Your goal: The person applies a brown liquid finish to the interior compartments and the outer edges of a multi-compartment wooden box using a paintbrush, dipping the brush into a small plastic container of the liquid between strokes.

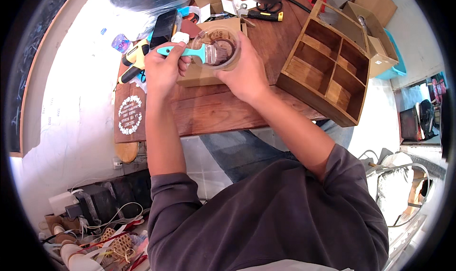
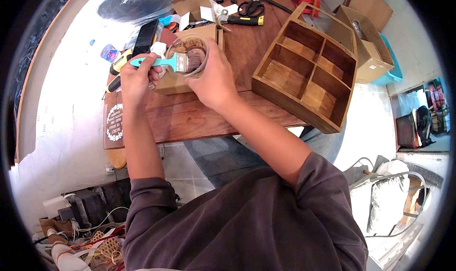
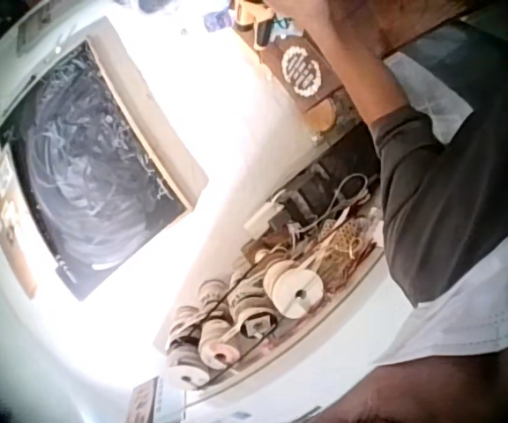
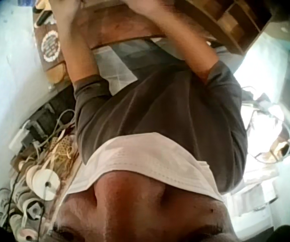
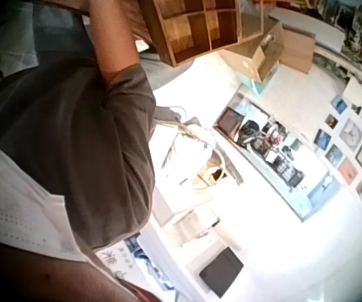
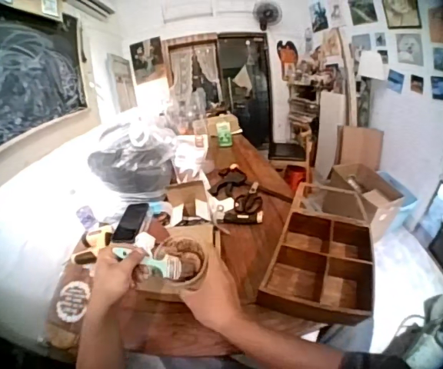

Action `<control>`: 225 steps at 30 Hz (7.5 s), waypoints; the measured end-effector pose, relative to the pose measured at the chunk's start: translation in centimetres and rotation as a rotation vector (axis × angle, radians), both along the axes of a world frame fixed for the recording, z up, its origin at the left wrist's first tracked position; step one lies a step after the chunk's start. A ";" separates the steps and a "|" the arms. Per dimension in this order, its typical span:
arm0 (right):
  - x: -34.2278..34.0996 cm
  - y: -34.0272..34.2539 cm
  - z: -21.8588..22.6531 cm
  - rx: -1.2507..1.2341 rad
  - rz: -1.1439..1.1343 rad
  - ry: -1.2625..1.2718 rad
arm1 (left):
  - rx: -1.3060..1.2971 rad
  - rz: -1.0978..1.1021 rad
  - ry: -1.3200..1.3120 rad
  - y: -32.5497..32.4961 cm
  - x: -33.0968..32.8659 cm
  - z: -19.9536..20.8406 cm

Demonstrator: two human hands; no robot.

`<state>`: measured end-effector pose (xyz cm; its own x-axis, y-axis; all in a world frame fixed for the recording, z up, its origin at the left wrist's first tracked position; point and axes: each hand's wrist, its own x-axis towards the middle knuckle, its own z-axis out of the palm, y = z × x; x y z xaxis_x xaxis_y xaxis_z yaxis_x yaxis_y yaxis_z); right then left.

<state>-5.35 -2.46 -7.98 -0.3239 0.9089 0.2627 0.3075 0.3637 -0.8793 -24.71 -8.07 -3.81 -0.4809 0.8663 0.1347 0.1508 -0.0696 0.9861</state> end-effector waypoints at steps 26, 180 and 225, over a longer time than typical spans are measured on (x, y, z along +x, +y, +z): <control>16.2 -5.5 5.5 0.174 -0.088 0.468 | 0.271 -0.250 -0.179 -3.8 14.6 6.6; 31.5 3.5 -8.6 0.290 -0.418 0.600 | -0.135 -0.208 0.487 24.5 21.5 5.9; 31.8 3.8 -8.6 0.337 -0.411 0.573 | -0.036 -0.160 0.485 23.3 21.2 5.2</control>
<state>26.45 1.30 -16.54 0.2916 0.7678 0.5705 0.0067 0.5948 -0.8038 -3.46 15.27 1.36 -0.2309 0.9323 0.2784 0.5822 -0.0969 0.8073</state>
